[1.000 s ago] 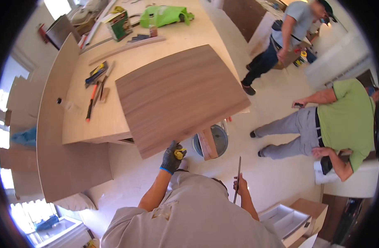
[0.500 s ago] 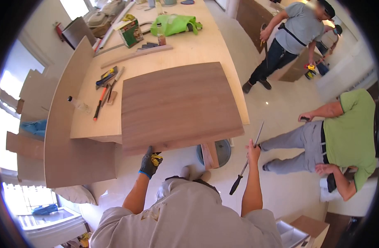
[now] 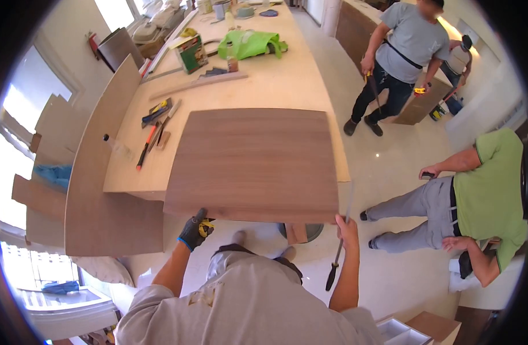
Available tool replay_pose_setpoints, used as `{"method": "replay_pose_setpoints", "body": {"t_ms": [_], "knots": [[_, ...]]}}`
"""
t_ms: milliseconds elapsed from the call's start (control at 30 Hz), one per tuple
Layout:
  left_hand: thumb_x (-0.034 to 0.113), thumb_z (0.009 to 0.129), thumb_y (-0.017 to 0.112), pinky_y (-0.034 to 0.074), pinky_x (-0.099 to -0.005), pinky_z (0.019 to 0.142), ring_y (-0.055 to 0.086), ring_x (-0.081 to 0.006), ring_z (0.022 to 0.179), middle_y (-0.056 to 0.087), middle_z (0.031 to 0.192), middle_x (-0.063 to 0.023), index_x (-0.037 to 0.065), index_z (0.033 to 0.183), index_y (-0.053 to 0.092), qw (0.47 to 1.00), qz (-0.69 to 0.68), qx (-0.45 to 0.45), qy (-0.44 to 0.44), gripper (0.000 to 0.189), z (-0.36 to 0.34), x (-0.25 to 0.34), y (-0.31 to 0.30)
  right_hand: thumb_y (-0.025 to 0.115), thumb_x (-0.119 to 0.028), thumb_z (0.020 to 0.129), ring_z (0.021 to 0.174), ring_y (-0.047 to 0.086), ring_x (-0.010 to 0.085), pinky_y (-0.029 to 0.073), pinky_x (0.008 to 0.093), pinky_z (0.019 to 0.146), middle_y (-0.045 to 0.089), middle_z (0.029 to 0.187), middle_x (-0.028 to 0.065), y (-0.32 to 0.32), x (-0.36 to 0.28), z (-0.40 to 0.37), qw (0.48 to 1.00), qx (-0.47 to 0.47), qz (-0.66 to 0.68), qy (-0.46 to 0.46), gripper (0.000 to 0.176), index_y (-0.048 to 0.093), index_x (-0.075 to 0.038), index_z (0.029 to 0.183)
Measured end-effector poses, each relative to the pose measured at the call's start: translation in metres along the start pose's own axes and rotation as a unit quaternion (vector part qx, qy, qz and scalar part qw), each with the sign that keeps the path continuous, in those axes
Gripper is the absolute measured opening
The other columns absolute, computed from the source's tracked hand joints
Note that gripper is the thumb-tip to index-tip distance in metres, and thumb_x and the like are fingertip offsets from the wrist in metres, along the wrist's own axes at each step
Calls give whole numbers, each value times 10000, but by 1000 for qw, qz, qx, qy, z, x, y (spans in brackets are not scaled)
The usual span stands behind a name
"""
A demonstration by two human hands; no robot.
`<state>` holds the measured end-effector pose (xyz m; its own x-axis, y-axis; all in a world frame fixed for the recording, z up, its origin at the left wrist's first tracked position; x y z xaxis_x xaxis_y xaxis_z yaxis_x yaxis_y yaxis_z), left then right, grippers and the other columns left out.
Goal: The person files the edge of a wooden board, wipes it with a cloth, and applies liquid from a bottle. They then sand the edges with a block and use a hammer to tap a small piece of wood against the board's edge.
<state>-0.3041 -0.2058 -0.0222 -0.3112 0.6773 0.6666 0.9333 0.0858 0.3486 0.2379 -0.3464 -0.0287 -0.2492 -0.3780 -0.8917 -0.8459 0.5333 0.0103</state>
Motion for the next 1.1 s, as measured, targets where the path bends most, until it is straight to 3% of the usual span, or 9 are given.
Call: {"method": "replay_pose_setpoints", "body": {"t_ms": [167, 400, 467, 600, 767, 900, 1000, 1067, 1100], "knots": [[419, 893, 747, 606, -327, 592, 652, -196, 686, 674, 957, -112, 40, 1108, 613, 995, 97, -15, -27, 457, 0, 46, -7, 735, -266, 927, 374, 360, 55, 254, 226, 348, 459, 568, -32, 4, 40, -112, 996, 53, 27, 67, 333, 558, -1, 1025], [397, 857, 791, 571, -337, 579, 653, -204, 683, 657, 884, -116, 3, 1068, 638, 979, 188, -78, -17, 472, 83, 153, -11, 717, -190, 914, 390, 364, 50, 274, 211, 354, 701, 826, 166, 123, 83, -233, 981, 132, 89, 109, 240, 552, -33, 990], [376, 871, 785, 572, -349, 590, 664, -213, 693, 665, 863, -120, 3, 1042, 651, 970, 205, -132, 0, 431, 123, 184, 0, 713, -180, 915, 388, 363, 49, 279, 212, 354, 716, 897, 202, 174, 96, -247, 974, 153, 111, 122, 243, 559, -15, 1006], [374, 880, 778, 581, -362, 587, 678, -219, 665, 686, 819, -129, -24, 960, 673, 946, 297, -130, 12, 419, 187, 238, 23, 712, -185, 920, 386, 362, 47, 284, 215, 353, 720, 953, 234, 273, 101, -243, 966, 176, 162, 100, 285, 559, 23, 1040], [365, 907, 738, 586, -373, 572, 694, -251, 645, 694, 760, -160, -50, 876, 681, 849, 514, -123, 2, 420, 228, 284, 40, 723, -213, 920, 383, 365, 46, 290, 207, 362, 719, 980, 259, 344, 99, -226, 970, 179, 148, 78, 359, 549, 55, 1084], [350, 926, 688, 574, -381, 558, 701, -258, 632, 692, 724, -159, -40, 817, 686, 729, 657, -164, 99, 405, 294, 268, 18, 722, -263, 920, 412, 384, 39, 297, 210, 376, 739, 946, 189, 387, 113, -216, 981, 172, 80, 45, 381, 585, 55, 1079], [362, 958, 617, 553, -388, 517, 697, -250, 558, 668, 610, -145, -1, 684, 702, 708, 675, -176, 114, 463, 286, 269, 11, 723, -313, 916, 449, 380, 36, 293, 217, 397, 753, 907, 121, 411, 113, -217, 984, 169, 5, 52, 399, 622, 41, 1070], [344, 947, 647, 545, -384, 537, 671, -232, 538, 663, 606, -136, -1, 689, 705, 626, 740, -128, 209, 435, 292, 281, 18, 725, -341, 917, 452, 362, 41, 295, 226, 412, 745, 865, 112, 427, 117, -211, 983, 172, 51, 21, 417, 620, 31, 1071], [384, 934, 663, 543, -384, 565, 665, -237, 552, 663, 611, -139, 5, 682, 707, 715, 659, -148, 179, 457, 316, 278, 6, 722, -357, 919, 454, 354, 43, 296, 230, 418, 741, 846, 107, 435, 119, -210, 982, 173, 71, 12, 423, 620, 25, 1071]]}}
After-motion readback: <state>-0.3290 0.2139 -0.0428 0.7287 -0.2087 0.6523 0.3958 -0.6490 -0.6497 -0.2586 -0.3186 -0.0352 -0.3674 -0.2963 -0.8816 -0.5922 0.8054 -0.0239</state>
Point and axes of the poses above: each hand's wrist, its own z-axis towards the middle knuckle, its own y-axis out of the palm, x = y × z, the point moved 7 cm from there along z, towards the middle knuckle
